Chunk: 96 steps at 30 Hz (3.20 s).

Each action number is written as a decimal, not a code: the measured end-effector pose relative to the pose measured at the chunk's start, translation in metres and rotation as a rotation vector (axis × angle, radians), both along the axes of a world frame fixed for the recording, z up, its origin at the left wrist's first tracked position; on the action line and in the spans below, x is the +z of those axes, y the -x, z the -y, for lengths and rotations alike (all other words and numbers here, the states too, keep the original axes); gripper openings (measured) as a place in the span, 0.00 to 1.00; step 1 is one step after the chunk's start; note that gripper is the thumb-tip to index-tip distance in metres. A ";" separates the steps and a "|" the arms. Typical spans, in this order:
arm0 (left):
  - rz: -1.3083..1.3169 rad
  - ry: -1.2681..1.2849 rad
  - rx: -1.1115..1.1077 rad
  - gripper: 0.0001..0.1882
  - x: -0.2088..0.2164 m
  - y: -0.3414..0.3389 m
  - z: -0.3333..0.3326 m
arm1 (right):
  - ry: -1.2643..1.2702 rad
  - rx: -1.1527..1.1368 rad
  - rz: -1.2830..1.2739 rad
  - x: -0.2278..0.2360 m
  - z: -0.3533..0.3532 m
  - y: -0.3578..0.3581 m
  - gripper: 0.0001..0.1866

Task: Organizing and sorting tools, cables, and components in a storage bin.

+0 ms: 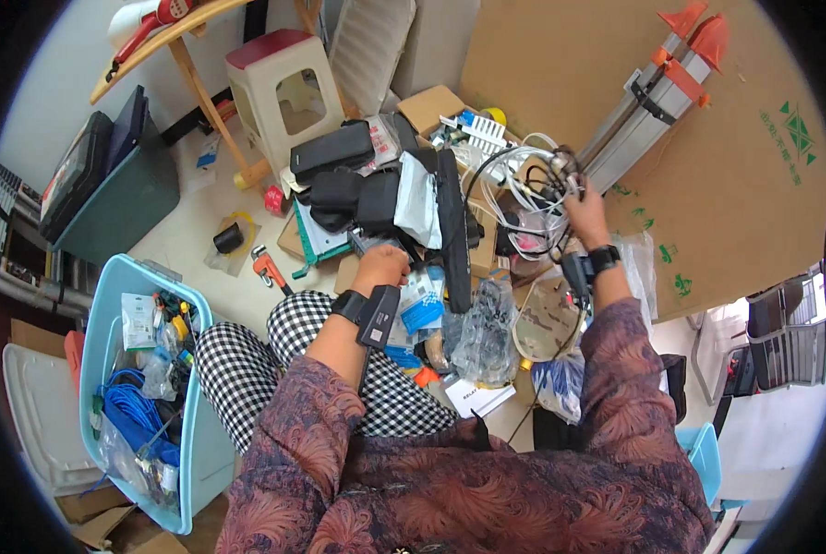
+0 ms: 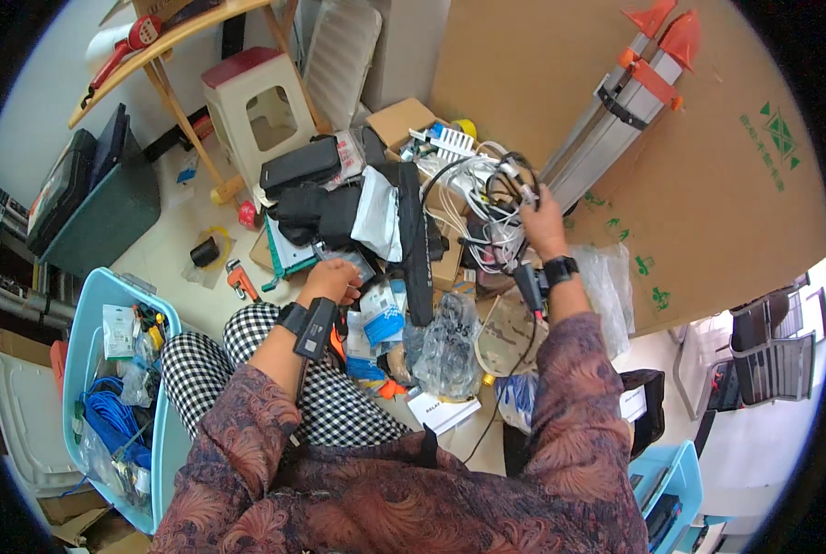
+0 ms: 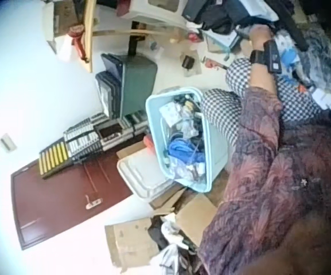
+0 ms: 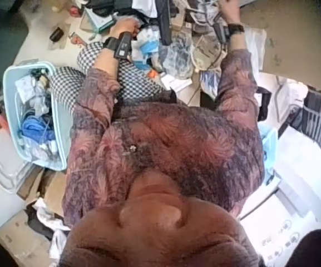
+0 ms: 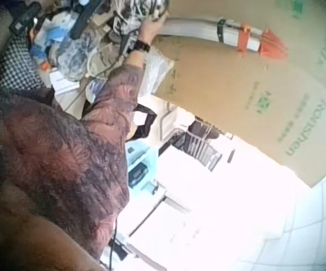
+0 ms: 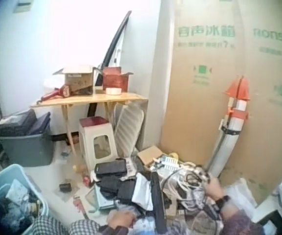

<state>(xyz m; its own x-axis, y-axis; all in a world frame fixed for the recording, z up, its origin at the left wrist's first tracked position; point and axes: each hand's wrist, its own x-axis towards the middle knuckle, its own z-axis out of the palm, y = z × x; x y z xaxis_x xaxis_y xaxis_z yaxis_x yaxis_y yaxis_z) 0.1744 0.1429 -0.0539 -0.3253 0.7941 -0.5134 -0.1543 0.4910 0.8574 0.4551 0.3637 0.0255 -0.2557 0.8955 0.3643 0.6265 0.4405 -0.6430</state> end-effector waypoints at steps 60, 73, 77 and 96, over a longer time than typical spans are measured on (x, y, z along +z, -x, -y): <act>0.586 -0.714 0.538 0.15 0.058 0.086 0.222 | 0.631 1.095 -0.352 0.041 0.301 0.289 0.20; 0.177 -0.734 0.905 0.12 0.127 0.164 0.299 | 0.952 1.295 -0.045 0.000 0.312 0.287 0.18; -0.058 -0.750 1.004 0.14 0.166 0.204 0.372 | 0.971 1.366 -0.083 0.006 0.314 0.287 0.18; -0.317 0.217 1.024 0.14 0.006 0.282 0.571 | 0.946 1.381 0.162 -0.011 0.326 0.306 0.17</act>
<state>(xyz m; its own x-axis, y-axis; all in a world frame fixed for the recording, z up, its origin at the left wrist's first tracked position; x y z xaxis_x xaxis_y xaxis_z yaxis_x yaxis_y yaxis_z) -0.1073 -0.4280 -0.0476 -0.9220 -0.0257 -0.3863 -0.3635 0.4010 0.8409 0.1495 0.0380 0.0144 -0.9601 -0.1430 -0.2403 0.2094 0.2017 -0.9568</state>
